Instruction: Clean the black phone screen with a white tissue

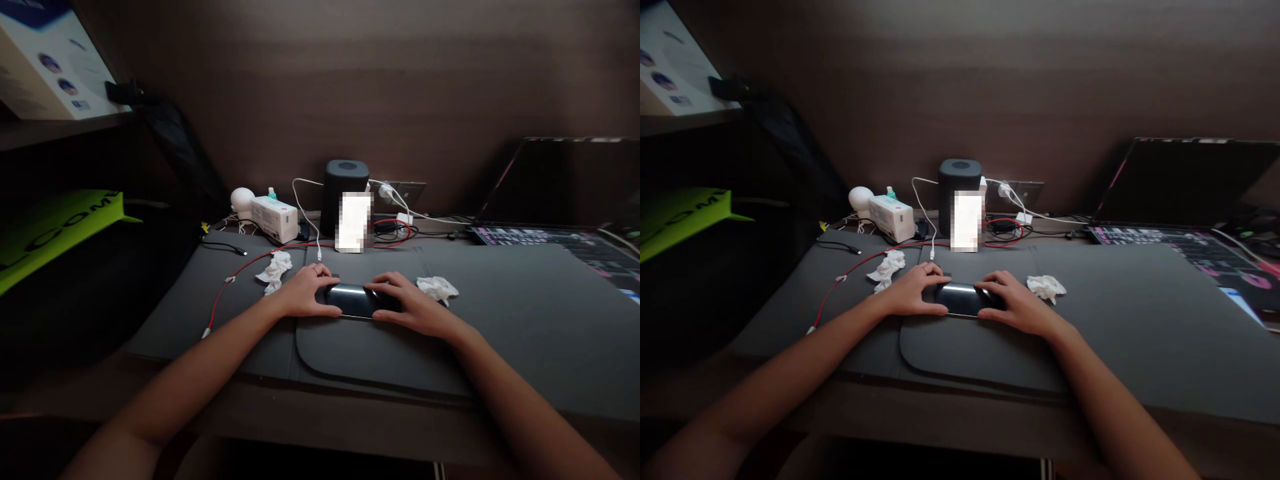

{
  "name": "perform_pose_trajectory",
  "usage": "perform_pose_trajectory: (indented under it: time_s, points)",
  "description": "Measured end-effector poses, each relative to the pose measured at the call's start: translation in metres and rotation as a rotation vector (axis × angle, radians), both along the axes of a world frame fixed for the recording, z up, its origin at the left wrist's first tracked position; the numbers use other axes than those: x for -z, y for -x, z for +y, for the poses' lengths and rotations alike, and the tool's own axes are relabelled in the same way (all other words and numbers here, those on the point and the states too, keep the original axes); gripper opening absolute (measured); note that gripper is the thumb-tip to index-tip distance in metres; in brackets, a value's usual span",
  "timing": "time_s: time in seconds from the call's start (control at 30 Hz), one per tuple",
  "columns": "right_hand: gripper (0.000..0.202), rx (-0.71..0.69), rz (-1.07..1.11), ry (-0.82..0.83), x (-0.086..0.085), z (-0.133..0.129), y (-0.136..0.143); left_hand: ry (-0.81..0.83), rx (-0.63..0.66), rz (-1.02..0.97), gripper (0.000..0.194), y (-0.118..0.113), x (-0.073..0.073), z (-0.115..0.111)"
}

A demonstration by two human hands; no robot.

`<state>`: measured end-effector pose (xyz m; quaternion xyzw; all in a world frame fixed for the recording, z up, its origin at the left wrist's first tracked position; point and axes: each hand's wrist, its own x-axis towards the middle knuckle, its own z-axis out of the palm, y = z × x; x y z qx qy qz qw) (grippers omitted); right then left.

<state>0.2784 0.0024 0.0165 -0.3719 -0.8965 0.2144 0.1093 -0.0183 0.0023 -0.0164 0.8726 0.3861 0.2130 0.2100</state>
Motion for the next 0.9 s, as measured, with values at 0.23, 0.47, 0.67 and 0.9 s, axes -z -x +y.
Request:
perform_pose_trajectory:
  time_s: [0.23, 0.47, 0.67, 0.9]
  points:
    - [0.059, 0.014, 0.002, 0.019, -0.0002, -0.0005, -0.0005, -0.004, -0.009, -0.001, 0.066, -0.0006, -0.0009, -0.0009]
    - [0.058, 0.016, -0.018, 0.014, -0.0022, -0.0016, -0.0008, -0.037, -0.009, 0.042, 0.068, -0.0023, -0.0042, -0.0023]
    - [0.064, -0.014, -0.039, 0.038, -0.0049, -0.0018, -0.0037, -0.080, 0.005, 0.064, 0.067, -0.0030, -0.0032, -0.0011]
    - [0.061, 0.025, -0.042, 0.050, -0.0086, -0.0053, -0.0005, -0.099, 0.020, 0.054, 0.071, -0.0031, -0.0031, -0.0017]
